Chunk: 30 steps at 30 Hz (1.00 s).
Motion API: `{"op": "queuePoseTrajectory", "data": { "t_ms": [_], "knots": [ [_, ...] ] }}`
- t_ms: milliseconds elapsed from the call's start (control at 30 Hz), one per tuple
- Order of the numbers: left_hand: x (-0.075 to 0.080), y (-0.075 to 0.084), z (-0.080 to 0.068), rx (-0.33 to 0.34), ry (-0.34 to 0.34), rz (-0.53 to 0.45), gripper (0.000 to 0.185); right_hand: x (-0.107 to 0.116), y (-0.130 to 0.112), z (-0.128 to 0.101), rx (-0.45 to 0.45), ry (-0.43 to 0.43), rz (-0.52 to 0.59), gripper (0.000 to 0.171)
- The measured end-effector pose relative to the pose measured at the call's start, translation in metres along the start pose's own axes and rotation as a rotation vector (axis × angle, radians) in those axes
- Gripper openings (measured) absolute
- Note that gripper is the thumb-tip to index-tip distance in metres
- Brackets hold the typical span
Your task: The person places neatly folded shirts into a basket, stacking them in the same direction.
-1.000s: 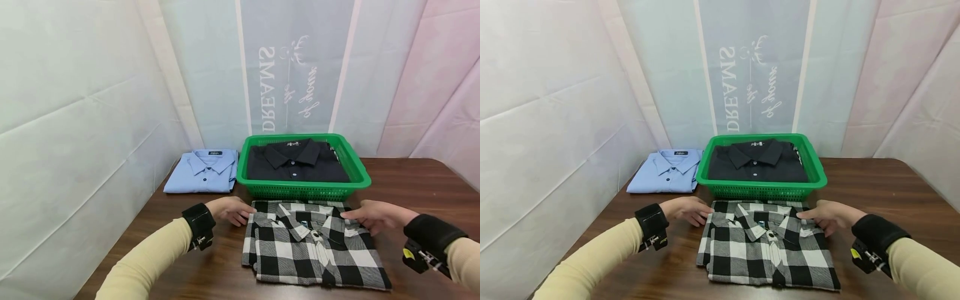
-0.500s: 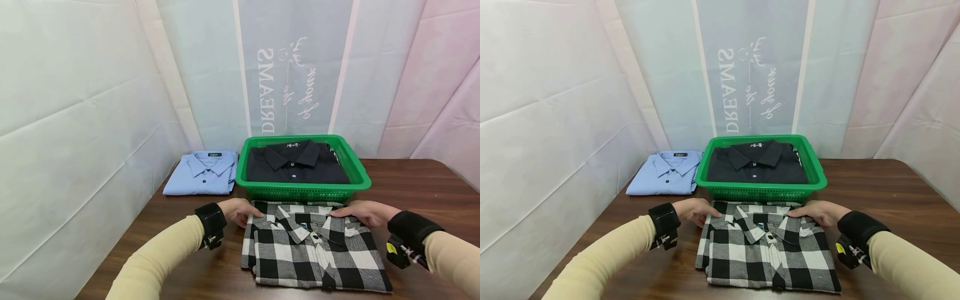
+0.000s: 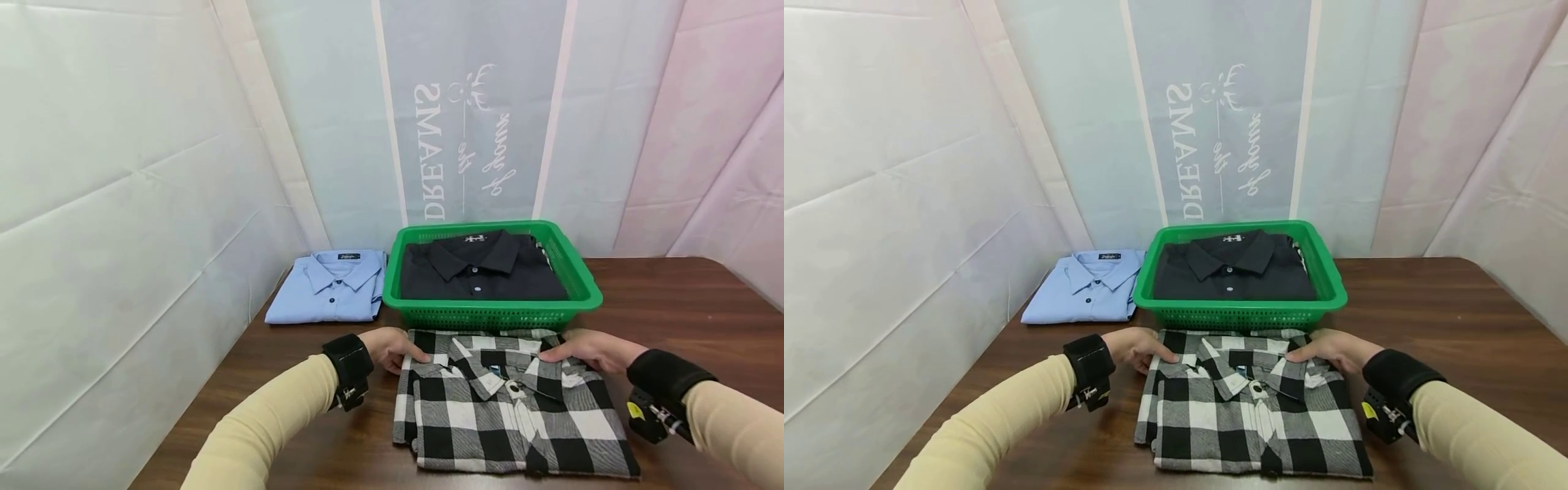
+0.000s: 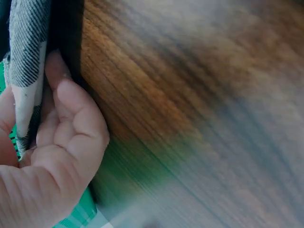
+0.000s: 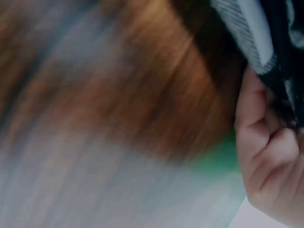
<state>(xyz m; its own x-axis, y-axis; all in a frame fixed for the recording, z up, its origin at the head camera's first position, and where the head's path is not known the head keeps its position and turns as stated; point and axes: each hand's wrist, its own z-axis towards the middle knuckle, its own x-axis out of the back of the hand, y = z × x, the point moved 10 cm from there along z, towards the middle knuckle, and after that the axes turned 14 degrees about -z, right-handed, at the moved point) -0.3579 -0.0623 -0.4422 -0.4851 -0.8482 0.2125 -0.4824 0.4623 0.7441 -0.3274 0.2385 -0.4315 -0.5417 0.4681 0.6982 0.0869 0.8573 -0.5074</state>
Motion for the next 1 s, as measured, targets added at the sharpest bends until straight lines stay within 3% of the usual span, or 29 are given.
{"op": "queuePoseTrajectory", "data": {
  "t_ms": [133,233,400,500,600,767,867,1000],
  "knots": [
    [0.004,0.001,-0.004,-0.05,0.008,-0.009,0.041,0.003,-0.002,-0.004,0.024,0.031,0.009,0.108],
    [0.008,0.002,-0.013,-0.113,0.034,0.006,0.05,0.003,-0.009,-0.013,0.07,0.078,0.047,0.093],
    [0.012,0.009,-0.043,-0.283,0.07,0.053,0.025,-0.003,-0.025,-0.038,0.196,0.151,0.158,0.028],
    [0.011,0.02,-0.066,-0.417,0.055,0.064,0.015,-0.002,-0.032,-0.059,0.244,0.19,0.178,0.022],
    [0.01,0.035,-0.093,-0.545,0.05,0.103,0.014,0.008,-0.038,-0.082,0.267,0.267,0.13,0.024],
    [0.012,0.063,-0.134,-0.732,0.109,0.19,0.017,0.032,-0.049,-0.123,0.275,0.512,0.021,0.022],
    [0.014,0.076,-0.155,-0.821,0.139,0.189,0.016,0.047,-0.058,-0.149,0.301,0.708,-0.003,0.014],
    [0.02,0.1,-0.174,-0.926,0.184,0.149,0.019,0.069,-0.075,-0.18,0.396,0.947,-0.001,0.023]
  ]
}}
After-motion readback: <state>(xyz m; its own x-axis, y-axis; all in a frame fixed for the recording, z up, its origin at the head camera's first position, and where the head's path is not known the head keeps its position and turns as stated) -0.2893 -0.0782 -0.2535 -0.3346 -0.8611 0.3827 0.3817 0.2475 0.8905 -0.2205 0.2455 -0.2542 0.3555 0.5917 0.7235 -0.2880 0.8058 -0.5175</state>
